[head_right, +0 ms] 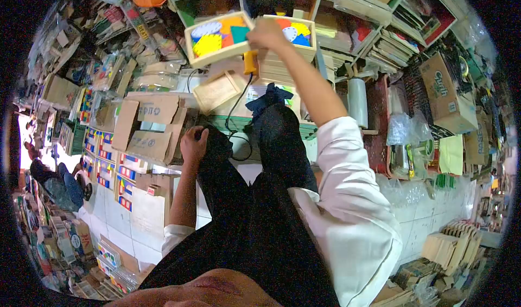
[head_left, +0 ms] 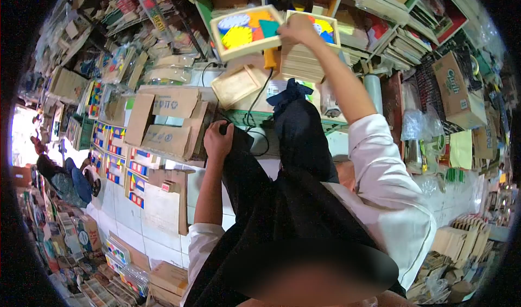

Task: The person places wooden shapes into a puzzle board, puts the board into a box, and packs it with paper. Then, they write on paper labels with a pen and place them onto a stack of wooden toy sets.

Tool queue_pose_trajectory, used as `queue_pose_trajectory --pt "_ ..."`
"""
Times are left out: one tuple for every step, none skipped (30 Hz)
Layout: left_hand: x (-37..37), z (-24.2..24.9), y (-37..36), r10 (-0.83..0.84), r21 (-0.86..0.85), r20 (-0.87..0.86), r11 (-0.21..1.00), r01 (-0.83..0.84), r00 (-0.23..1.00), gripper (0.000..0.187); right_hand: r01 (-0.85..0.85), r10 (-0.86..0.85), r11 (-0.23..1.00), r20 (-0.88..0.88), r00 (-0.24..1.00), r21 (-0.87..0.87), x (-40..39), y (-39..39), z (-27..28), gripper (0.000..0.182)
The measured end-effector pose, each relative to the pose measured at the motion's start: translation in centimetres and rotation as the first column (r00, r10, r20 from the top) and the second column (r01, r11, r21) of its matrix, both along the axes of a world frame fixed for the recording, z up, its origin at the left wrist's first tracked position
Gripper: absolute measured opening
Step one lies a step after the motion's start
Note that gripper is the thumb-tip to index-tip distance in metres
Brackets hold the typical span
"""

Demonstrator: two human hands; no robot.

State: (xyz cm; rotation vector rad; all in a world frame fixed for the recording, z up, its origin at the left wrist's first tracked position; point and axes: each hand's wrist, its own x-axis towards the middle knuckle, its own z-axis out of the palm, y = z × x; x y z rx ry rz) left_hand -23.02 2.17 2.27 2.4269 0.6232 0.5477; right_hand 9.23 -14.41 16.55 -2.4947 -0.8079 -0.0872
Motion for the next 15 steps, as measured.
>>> queue_pose_trajectory --pt "0.0 0.2 -0.2 -0.006 -0.001 0.005 1.000 0.007 1.000 0.026 0.102 -0.102 0.995 0.023 0.994 0.014 0.8 -1.7 0.9 0.040" --pt "-0.1 0.7 -0.3 0.007 0.006 -0.002 1.000 -0.007 1.000 0.026 0.138 -0.138 0.990 -0.013 0.990 0.010 0.9 -3.3 2.4 0.037" --pt "-0.2 0.9 -0.5 0.022 0.012 -0.010 1.000 -0.022 1.000 0.026 0.183 -0.174 0.981 0.115 0.978 -0.069 1.2 -5.1 3.5 0.037" --pt "-0.2 0.9 -0.5 0.021 0.011 -0.006 1.000 -0.021 1.000 0.026 0.211 -0.205 0.976 0.124 0.971 -0.043 1.9 -6.8 3.6 0.037" --pt "-0.2 0.9 -0.4 0.017 0.012 -0.011 1.000 -0.017 1.000 0.026 0.243 -0.240 0.970 0.109 0.965 -0.018 2.6 -8.2 3.2 0.037" --pt "-0.2 0.8 -0.4 0.015 0.015 -0.016 1.000 -0.014 1.000 0.027 0.274 -0.274 0.962 0.092 0.957 0.009 3.5 -9.5 2.4 0.038" --pt "-0.2 0.6 -0.4 0.015 0.017 -0.012 1.000 -0.015 1.000 0.027 0.274 -0.274 0.962 0.095 0.957 0.012 4.7 -10.7 1.1 0.038" --pt "-0.2 0.3 -0.3 0.000 0.027 0.009 1.000 0.000 1.000 0.027 0.336 -0.336 0.942 0.088 0.938 0.017 6.1 -11.8 -0.5 0.038" --pt "-0.2 0.1 -0.2 -0.015 0.036 0.028 0.999 0.014 1.000 0.028 0.396 -0.397 0.918 0.079 0.915 0.022 6.9 -12.3 -1.7 0.038" --pt "-0.3 0.1 -0.2 -0.013 0.039 0.030 0.999 0.011 0.999 0.028 0.394 -0.394 0.919 0.080 0.915 0.025 6.6 -12.5 -2.4 0.038" --pt "-0.3 0.1 -0.2 -0.012 0.052 0.021 0.999 0.011 1.000 0.028 0.417 -0.414 0.909 0.121 0.902 -0.002 6.4 -12.7 -3.2 0.038" --pt "-0.3 0.0 -0.2 -0.013 0.063 0.010 0.998 0.012 1.000 0.029 0.442 -0.432 0.897 0.162 0.887 -0.029 6.2 -12.9 -3.7 0.038" --pt "-0.3 0.0 -0.3 -0.013 0.063 0.009 0.998 0.012 1.000 0.029 0.441 -0.431 0.897 0.161 0.888 -0.030 6.4 -13.2 -4.0 0.038" --pt "-0.3 0.1 -0.3 -0.004 0.040 -0.007 0.999 0.004 1.000 0.029 0.429 -0.426 0.903 0.087 0.900 -0.013 6.6 -13.6 -4.2 0.038" --pt "-0.2 0.2 -0.4 0.006 0.019 -0.024 1.000 -0.005 1.000 0.029 0.417 -0.417 0.909 0.013 0.909 0.005 6.7 -13.6 -4.3 0.039"
